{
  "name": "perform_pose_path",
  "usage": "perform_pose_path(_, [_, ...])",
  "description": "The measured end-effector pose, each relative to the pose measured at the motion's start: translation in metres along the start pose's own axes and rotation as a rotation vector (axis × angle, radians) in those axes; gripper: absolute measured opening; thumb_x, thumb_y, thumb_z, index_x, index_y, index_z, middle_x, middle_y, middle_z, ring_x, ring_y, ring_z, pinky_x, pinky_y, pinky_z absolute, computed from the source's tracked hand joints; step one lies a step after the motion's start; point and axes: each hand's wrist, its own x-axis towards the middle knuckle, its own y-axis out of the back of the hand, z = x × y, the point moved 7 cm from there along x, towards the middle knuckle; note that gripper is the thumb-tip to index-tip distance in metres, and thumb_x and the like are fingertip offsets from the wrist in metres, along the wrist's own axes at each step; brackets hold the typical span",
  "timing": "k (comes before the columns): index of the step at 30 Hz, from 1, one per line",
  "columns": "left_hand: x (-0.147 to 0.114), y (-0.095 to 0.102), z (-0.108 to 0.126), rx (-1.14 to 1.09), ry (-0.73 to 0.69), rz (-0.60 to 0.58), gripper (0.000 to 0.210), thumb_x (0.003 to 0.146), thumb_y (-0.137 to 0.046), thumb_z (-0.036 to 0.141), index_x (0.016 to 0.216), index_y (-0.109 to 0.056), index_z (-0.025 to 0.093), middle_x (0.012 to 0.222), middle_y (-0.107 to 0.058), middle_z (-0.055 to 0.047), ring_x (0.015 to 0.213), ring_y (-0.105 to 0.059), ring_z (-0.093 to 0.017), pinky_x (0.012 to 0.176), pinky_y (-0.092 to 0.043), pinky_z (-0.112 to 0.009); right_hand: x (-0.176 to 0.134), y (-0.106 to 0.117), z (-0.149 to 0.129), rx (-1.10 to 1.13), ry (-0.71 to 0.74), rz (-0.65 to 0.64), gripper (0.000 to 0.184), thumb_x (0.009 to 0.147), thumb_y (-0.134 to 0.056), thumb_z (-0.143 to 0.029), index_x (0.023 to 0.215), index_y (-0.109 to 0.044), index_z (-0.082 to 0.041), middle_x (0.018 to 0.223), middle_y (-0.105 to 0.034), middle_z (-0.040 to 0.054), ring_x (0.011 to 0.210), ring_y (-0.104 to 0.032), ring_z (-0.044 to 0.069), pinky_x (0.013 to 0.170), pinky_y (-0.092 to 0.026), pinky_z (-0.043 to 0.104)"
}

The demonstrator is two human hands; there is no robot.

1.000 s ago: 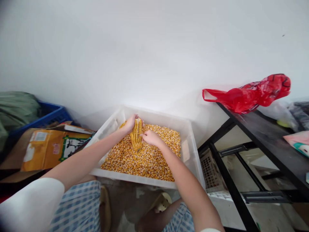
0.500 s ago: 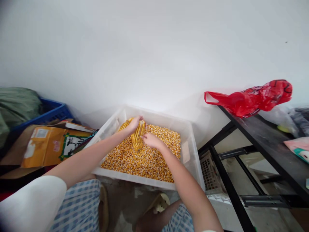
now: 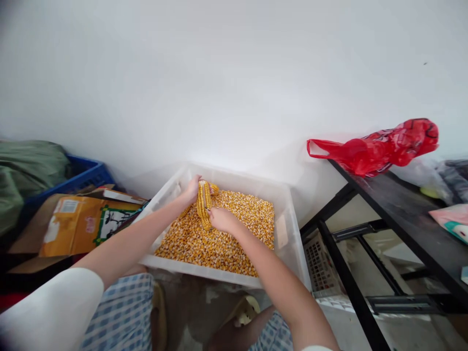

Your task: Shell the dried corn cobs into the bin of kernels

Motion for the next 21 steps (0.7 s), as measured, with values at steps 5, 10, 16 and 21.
perform_pose_path(5, [0.002,-0.001,-0.012,-0.189,0.156,-0.031,0.053,0.078,-0.022,0.052,0.078,-0.060,0.015,0.050,-0.059,-0.009,0.057,-0.060,-0.023,0.058,-0.045,-0.033,-0.002,0.008,0.007,-0.004,0.011,-0.005,0.043,0.092,-0.023,-0.033,0.093,-0.061,-0.013,0.095,-0.065,0.0133,0.085,-0.060,0.018,0.072,-0.039,0.025])
perform_pose_path(10, [0.011,-0.001,-0.017,-0.299,0.110,-0.085,0.045,0.074,-0.035,0.050,0.077,-0.061,0.014,0.052,-0.061,-0.009,0.057,-0.061,-0.023,0.054,-0.046,-0.032,-0.004,0.010,0.004,-0.012,0.032,-0.043,0.041,0.091,-0.027,-0.033,0.093,-0.063,-0.013,0.096,-0.065,0.0137,0.085,-0.061,0.019,0.072,-0.039,0.025])
perform_pose_path(16, [0.014,0.004,-0.023,-0.301,0.125,-0.065,0.044,0.072,-0.038,0.050,0.076,-0.061,0.012,0.050,-0.060,-0.009,0.057,-0.061,-0.023,0.055,-0.045,-0.031,-0.005,0.006,0.002,-0.019,0.036,-0.068,0.043,0.091,-0.026,-0.032,0.094,-0.064,-0.013,0.096,-0.066,0.0134,0.084,-0.061,0.018,0.072,-0.040,0.024])
perform_pose_path(21, [0.013,0.003,-0.022,-0.271,0.133,-0.060,0.042,0.074,-0.038,0.048,0.074,-0.060,0.012,0.048,-0.059,-0.008,0.058,-0.061,-0.023,0.057,-0.044,-0.031,-0.004,0.006,0.003,-0.048,0.034,-0.044,0.046,0.090,-0.024,-0.034,0.093,-0.064,-0.012,0.094,-0.066,0.0146,0.084,-0.061,0.020,0.072,-0.041,0.027])
